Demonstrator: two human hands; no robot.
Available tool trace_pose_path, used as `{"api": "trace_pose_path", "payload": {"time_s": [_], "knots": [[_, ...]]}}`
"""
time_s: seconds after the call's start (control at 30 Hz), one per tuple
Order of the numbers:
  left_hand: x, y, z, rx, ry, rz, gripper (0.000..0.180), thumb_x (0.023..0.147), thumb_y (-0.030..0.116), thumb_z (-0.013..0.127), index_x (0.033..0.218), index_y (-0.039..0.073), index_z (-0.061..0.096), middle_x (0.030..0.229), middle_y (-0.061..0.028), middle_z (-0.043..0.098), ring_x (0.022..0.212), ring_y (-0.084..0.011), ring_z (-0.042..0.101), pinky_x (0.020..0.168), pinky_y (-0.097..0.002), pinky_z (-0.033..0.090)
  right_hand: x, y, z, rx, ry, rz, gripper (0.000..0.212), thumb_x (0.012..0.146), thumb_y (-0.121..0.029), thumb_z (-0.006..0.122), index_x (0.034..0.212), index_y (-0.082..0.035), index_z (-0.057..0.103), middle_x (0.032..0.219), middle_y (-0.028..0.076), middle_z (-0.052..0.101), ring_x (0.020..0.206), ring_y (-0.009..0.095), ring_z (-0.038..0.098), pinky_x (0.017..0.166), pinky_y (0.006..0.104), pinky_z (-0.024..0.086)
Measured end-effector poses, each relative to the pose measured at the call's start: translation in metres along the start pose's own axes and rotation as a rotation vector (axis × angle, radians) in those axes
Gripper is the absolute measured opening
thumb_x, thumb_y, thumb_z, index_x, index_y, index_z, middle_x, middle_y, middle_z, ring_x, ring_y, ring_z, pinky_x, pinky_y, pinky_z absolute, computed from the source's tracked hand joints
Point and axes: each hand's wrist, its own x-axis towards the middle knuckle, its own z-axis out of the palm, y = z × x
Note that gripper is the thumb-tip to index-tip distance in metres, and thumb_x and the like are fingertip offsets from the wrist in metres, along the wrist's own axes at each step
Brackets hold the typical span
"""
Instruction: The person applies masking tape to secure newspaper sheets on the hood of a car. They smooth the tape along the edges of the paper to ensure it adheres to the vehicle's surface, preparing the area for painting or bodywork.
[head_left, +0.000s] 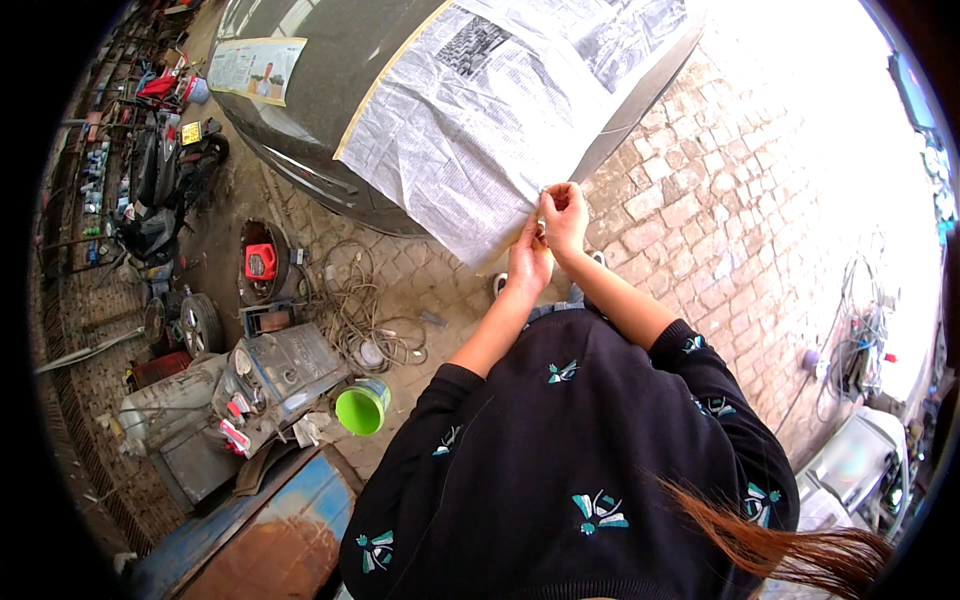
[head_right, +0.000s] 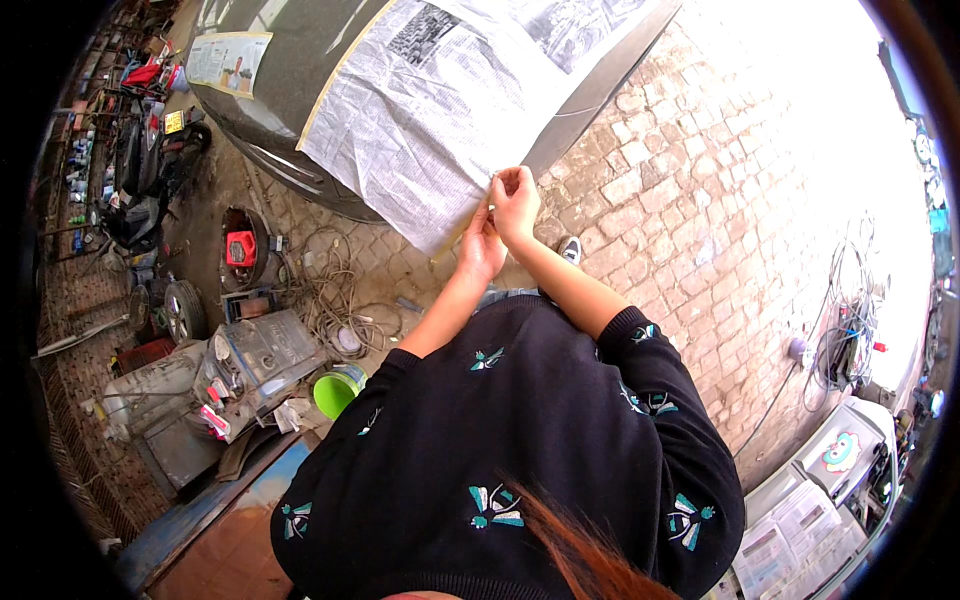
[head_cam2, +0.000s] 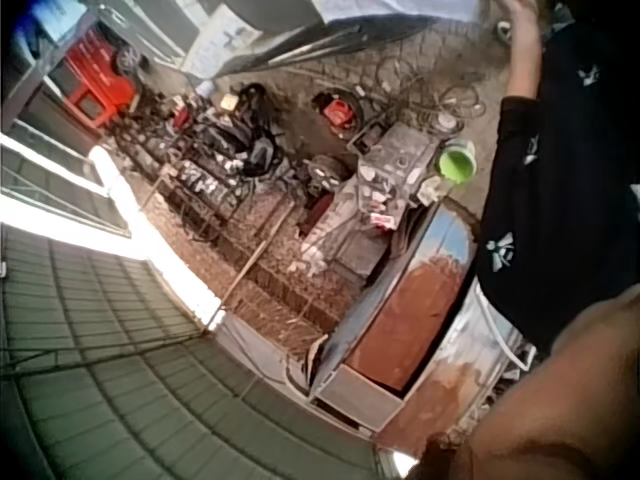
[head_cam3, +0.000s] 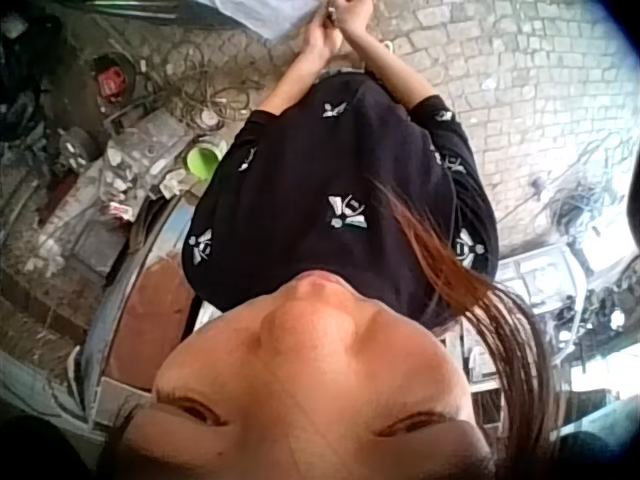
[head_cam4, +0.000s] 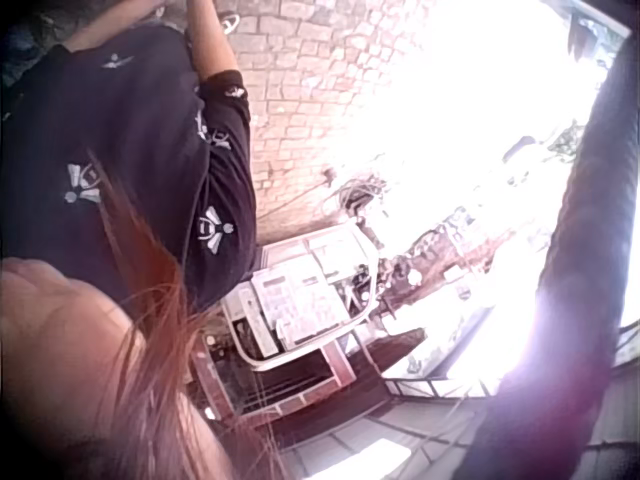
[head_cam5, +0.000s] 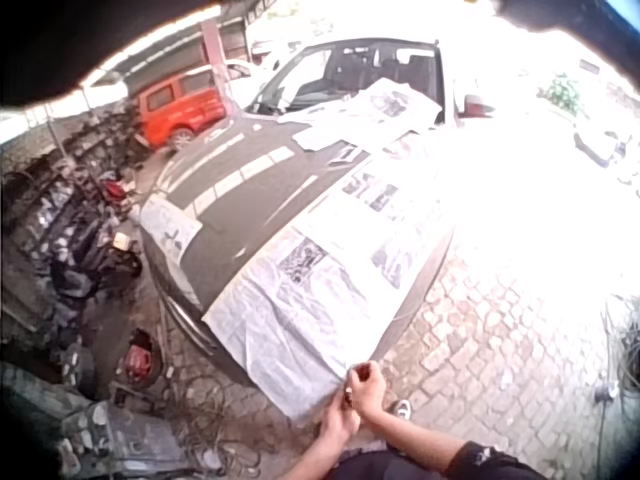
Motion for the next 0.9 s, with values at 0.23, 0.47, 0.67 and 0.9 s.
{"api": "trace_pose_path", "payload": {"time_s": [0.23, 0.47, 0.67, 0.9], "knots": [[-0.014, 0.0, 0.028, 0.033, 0.101, -0.006, 0.012, 0.094, 0.016, 0.057, 0.096, 0.006, 0.064, 0.081, 0.0031, 0.059, 0.069, -0.0064, 0.052, 0.064, -0.0201, 0.045, -0.002, 0.008, -0.003, -0.16, 0.03, -0.129, 0.012, 0.086, -0.009, 0.061, 0.093, -0.001, 0.057, 0.081, 0.011, 0.063, 0.077, 0.022, 0.063, 0.074, 0.0336, 0.05], [-0.016, 0.002, 0.022, 0.113, 0.041, -0.016, 0.013, 0.093, 0.02, 0.06, 0.087, 0.01, 0.061, 0.075, 0.0046, 0.054, 0.067, -0.0064, 0.051, 0.063, -0.0208, 0.045, -0.006, 0.009, -0.018, -0.359, -0.03, -0.359, 0.017, 0.085, -0.006, 0.055, 0.101, -0.006, 0.06, 0.104, 0.014, 0.06, 0.096, 0.032, 0.056, 0.085, 0.0398, 0.045], [-0.023, 0.005, 0.035, 0.107, 0.087, -0.003, 0.012, 0.093, 0.02, 0.06, 0.09, 0.009, 0.061, 0.079, 0.0041, 0.054, 0.071, -0.0081, 0.05, 0.065, -0.0235, 0.045, -0.017, -0.007, -0.027, -0.645, -0.066, -0.515, 0.035, 0.083, -0.007, 0.054, 0.118, -0.009, 0.056, 0.116, 0.014, 0.057, 0.104, 0.033, 0.053, 0.092, 0.0434, 0.041], [-0.015, 0.005, 0.022, 0.104, -0.034, 0.007, 0.013, 0.094, 0.019, 0.058, 0.087, 0.008, 0.058, 0.073, 0.0009, 0.052, 0.064, -0.0109, 0.048, 0.061, -0.025, 0.043, -0.005, 0.007, -0.023, -0.238, 0.02, -0.263, 0.041, 0.087, -0.012, 0.059, 0.125, -0.002, 0.05, 0.115, 0.014, 0.059, 0.098, 0.025, 0.058, 0.085, 0.0351, 0.046]]}}
